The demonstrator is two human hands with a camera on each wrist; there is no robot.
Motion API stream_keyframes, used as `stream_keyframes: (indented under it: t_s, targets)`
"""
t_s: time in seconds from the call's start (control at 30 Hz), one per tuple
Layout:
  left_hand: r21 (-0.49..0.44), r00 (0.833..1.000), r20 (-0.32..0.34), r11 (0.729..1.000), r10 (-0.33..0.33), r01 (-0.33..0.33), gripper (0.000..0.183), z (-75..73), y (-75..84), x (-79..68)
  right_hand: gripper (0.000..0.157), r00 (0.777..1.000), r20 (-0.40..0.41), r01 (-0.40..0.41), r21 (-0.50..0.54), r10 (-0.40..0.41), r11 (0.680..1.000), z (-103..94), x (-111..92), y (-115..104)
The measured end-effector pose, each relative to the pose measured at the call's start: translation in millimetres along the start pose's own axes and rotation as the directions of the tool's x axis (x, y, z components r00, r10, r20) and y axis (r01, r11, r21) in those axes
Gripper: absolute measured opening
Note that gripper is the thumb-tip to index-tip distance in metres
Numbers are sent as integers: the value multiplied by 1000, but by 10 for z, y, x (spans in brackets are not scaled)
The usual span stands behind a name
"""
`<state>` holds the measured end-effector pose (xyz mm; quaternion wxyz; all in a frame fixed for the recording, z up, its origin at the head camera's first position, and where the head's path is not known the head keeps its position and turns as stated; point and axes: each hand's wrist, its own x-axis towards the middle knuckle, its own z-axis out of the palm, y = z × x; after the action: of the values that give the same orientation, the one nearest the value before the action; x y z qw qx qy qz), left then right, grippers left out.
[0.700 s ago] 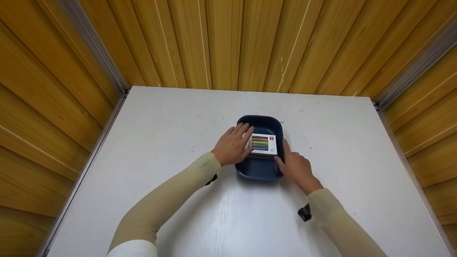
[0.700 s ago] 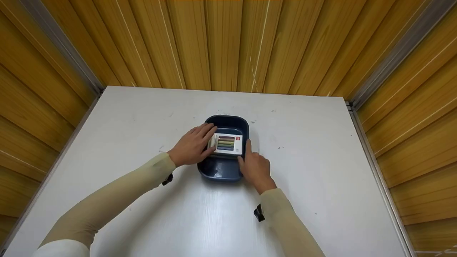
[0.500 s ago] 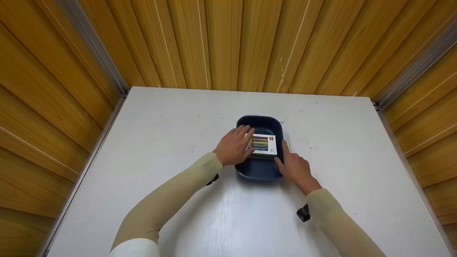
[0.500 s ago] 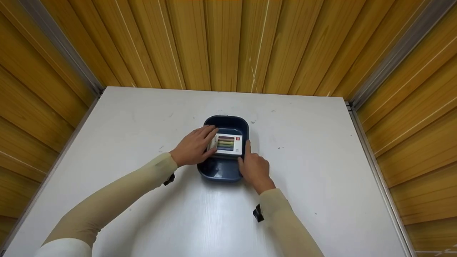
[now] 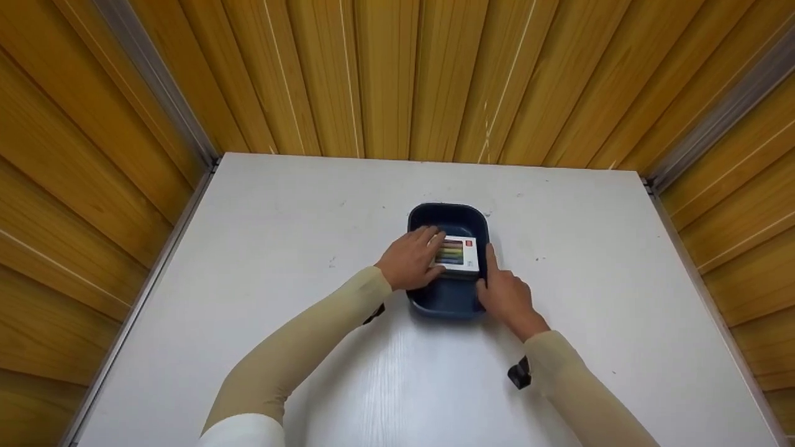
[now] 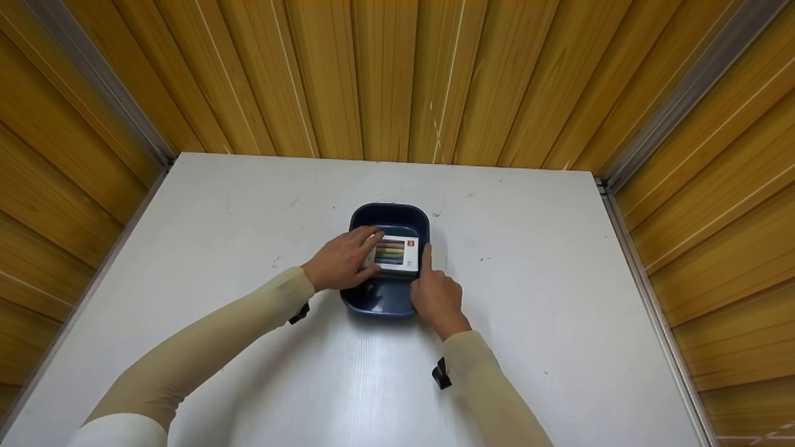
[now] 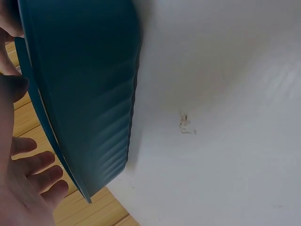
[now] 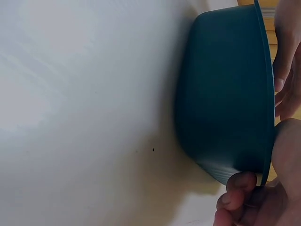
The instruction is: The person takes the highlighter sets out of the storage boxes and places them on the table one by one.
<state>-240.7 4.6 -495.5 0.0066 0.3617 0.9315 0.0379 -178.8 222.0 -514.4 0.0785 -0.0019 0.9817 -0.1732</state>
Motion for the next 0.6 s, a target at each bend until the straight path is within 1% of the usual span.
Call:
stream_keyframes:
  t_s: [0.17,0.3,0.43,0.6]
  targets:
    - [10,1000,-5,1000,15,-15,69,19,-13,1,76,1000,-20,-11,-2,11,1000,20,8,-14]
    - [19,1000,8,1000,10,-10,70,45,-32,20,77,999,-36,-16,-6,16,1000,34,16,-27]
    - [24,1000,15,1000,15,-15,71,76,-37,47,75,998,-64,-10,-32,8,999,49,16,-32]
    - [44,1000,15,999,22,-22,74,106,-41,79,74,998,-67,-4,-56,0,998,49,16,-46]
